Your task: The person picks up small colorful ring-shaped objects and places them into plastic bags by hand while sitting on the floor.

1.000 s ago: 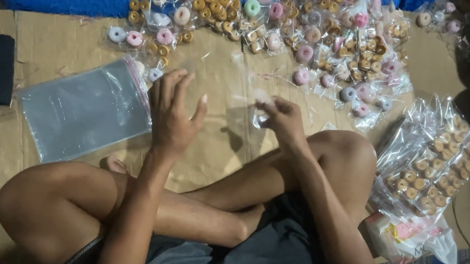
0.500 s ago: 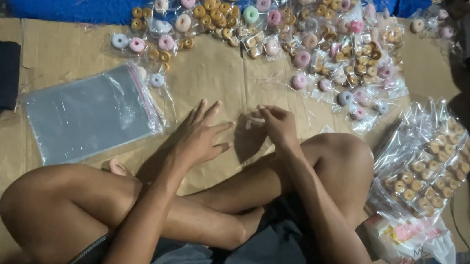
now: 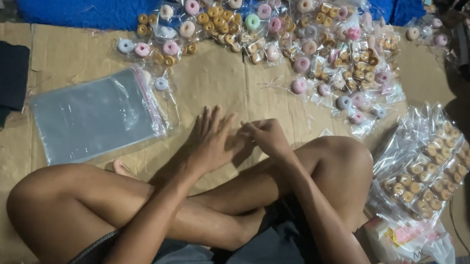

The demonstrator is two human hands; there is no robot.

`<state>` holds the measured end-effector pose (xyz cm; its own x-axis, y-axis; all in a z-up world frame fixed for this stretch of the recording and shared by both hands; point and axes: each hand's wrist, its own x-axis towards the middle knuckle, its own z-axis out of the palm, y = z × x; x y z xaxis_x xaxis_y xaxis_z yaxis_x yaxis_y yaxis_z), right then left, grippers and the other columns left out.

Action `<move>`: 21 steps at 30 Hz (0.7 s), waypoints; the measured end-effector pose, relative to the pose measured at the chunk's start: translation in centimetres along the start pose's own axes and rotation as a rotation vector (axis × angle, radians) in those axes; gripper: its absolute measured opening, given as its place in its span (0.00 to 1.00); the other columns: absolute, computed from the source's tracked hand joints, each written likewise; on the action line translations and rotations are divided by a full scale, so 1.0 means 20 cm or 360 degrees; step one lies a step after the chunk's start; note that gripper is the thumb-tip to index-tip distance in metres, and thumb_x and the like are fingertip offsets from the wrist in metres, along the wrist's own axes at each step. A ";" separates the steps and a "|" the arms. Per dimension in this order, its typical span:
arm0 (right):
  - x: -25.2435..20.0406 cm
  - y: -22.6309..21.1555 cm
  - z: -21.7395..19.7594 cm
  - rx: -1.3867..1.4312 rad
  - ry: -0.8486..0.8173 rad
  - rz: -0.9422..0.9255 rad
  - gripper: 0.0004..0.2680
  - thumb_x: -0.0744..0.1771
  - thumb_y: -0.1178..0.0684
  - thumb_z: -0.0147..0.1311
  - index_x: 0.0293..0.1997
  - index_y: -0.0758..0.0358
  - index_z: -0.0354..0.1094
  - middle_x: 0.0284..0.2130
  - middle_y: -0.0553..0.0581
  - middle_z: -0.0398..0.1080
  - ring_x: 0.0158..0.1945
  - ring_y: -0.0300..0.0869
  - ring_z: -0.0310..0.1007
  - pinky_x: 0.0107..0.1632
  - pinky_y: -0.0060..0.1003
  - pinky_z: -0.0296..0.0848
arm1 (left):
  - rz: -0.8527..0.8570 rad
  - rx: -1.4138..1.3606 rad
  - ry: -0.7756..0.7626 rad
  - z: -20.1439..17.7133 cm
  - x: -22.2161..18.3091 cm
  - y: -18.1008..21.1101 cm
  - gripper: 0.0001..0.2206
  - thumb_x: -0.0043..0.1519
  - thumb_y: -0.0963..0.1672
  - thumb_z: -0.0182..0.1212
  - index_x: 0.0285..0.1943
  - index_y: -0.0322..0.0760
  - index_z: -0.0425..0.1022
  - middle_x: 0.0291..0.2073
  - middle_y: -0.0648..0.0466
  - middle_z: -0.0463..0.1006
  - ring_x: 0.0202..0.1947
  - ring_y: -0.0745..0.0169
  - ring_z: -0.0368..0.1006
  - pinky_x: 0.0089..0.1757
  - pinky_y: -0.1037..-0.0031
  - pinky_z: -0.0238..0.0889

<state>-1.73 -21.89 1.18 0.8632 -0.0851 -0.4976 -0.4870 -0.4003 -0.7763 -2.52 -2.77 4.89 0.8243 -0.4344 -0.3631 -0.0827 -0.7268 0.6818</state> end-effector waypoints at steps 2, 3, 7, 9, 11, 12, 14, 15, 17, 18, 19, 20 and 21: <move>-0.04 -0.05 0.01 -0.0056 -0.0089 -0.0029 0.09 0.66 0.50 0.57 0.37 0.65 0.81 0.28 0.69 0.78 0.35 0.52 0.79 0.42 0.46 0.76 | 0.0011 0.0067 -0.0035 -0.01 0.01 0.00 0.35 0.66 0.51 0.58 0.81 0.43 0.47 0.79 0.35 0.38 0.79 0.30 0.24 0.70 0.41 0.18; -0.06 -0.07 0.01 -0.0113 -0.0173 -0.0057 0.10 0.66 0.50 0.55 0.37 0.65 0.81 0.29 0.70 0.78 0.37 0.55 0.81 0.44 0.48 0.76 | 0.0026 0.0132 -0.0072 -0.01 0.01 -0.01 0.37 0.65 0.50 0.61 0.82 0.47 0.46 0.80 0.35 0.36 0.79 0.29 0.23 0.70 0.39 0.17; -0.05 -0.05 -0.01 -0.0132 -0.0054 -0.0057 0.08 0.65 0.49 0.56 0.31 0.59 0.81 0.26 0.62 0.78 0.33 0.47 0.80 0.41 0.42 0.75 | 0.0018 0.0191 -0.0069 -0.11 0.00 0.03 0.34 0.66 0.59 0.53 0.81 0.55 0.51 0.80 0.39 0.40 0.79 0.32 0.25 0.71 0.43 0.20; -0.06 -0.04 -0.03 -0.0024 0.0014 -0.0184 0.11 0.65 0.46 0.62 0.31 0.64 0.80 0.26 0.64 0.78 0.33 0.49 0.79 0.42 0.46 0.74 | -0.0065 -0.0335 -0.0144 -0.22 -0.07 0.11 0.38 0.61 0.64 0.48 0.81 0.60 0.49 0.82 0.48 0.30 0.81 0.40 0.28 0.71 0.43 0.27; -0.04 0.01 -0.03 -0.0065 0.0014 -0.0215 0.11 0.66 0.46 0.62 0.30 0.65 0.80 0.24 0.64 0.77 0.32 0.49 0.78 0.40 0.45 0.73 | -0.0080 -0.0364 -0.0121 -0.23 -0.07 0.12 0.35 0.65 0.61 0.43 0.82 0.58 0.46 0.82 0.49 0.30 0.81 0.41 0.27 0.71 0.42 0.26; -0.03 0.04 -0.03 -0.0104 0.0022 -0.0248 0.11 0.66 0.47 0.61 0.29 0.65 0.80 0.23 0.63 0.77 0.31 0.49 0.77 0.39 0.43 0.72 | -0.0086 -0.0388 -0.0099 -0.23 -0.07 0.13 0.32 0.69 0.59 0.38 0.83 0.56 0.43 0.82 0.49 0.31 0.81 0.43 0.26 0.71 0.41 0.25; -0.04 0.00 -0.02 -0.0218 0.0060 -0.0252 0.12 0.66 0.47 0.61 0.26 0.63 0.79 0.20 0.63 0.76 0.28 0.51 0.78 0.37 0.43 0.71 | -0.0051 -0.0144 -0.0037 -0.10 0.03 0.01 0.30 0.71 0.58 0.37 0.83 0.54 0.44 0.82 0.47 0.32 0.80 0.41 0.23 0.71 0.44 0.20; -0.05 -0.01 -0.01 -0.0333 0.0095 -0.0253 0.12 0.66 0.47 0.60 0.24 0.62 0.79 0.18 0.63 0.75 0.26 0.53 0.78 0.36 0.42 0.70 | -0.0019 0.0098 0.0023 -0.03 0.08 -0.06 0.29 0.73 0.57 0.36 0.83 0.53 0.45 0.82 0.45 0.32 0.80 0.40 0.21 0.71 0.47 0.15; -0.04 0.00 0.03 -0.0381 0.0109 -0.0253 0.13 0.66 0.47 0.58 0.23 0.62 0.78 0.17 0.62 0.74 0.25 0.53 0.75 0.34 0.44 0.68 | 0.0014 0.0169 0.0067 0.01 0.09 -0.10 0.26 0.74 0.54 0.32 0.82 0.54 0.47 0.81 0.44 0.35 0.80 0.39 0.23 0.71 0.47 0.17; -0.04 0.00 0.04 -0.0438 0.0120 -0.0257 0.14 0.67 0.47 0.56 0.22 0.62 0.77 0.16 0.62 0.72 0.23 0.52 0.73 0.33 0.45 0.66 | 0.0046 0.0234 0.0118 0.03 0.10 -0.11 0.24 0.76 0.51 0.29 0.82 0.54 0.48 0.81 0.44 0.37 0.80 0.38 0.26 0.71 0.47 0.19; -0.05 -0.02 0.03 -0.0435 0.0125 -0.0257 0.14 0.67 0.47 0.56 0.22 0.62 0.77 0.16 0.62 0.72 0.23 0.52 0.73 0.33 0.45 0.66 | 0.0050 0.0237 0.0117 0.03 0.10 -0.12 0.24 0.76 0.51 0.29 0.82 0.54 0.48 0.81 0.44 0.37 0.80 0.38 0.26 0.71 0.47 0.19; -0.07 -0.04 0.00 -0.0586 0.0061 -0.0208 0.10 0.66 0.48 0.56 0.30 0.62 0.79 0.22 0.63 0.76 0.31 0.55 0.77 0.36 0.46 0.70 | 0.0081 0.0198 0.0203 0.03 0.10 -0.12 0.23 0.75 0.49 0.33 0.80 0.52 0.53 0.80 0.43 0.43 0.80 0.37 0.30 0.71 0.45 0.23; -0.09 -0.06 -0.02 -0.0737 -0.0003 -0.0158 0.08 0.66 0.50 0.56 0.38 0.62 0.80 0.29 0.63 0.79 0.39 0.58 0.81 0.40 0.47 0.73 | 0.0112 0.0158 0.0288 0.03 0.11 -0.13 0.22 0.74 0.48 0.37 0.78 0.51 0.58 0.79 0.43 0.48 0.79 0.35 0.34 0.71 0.44 0.26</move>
<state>-2.66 -21.62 3.06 0.9021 -0.0246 -0.4308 -0.2913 -0.7712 -0.5660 -0.87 -2.13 2.05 0.9010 -0.3896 -0.1908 -0.1907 -0.7509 0.6323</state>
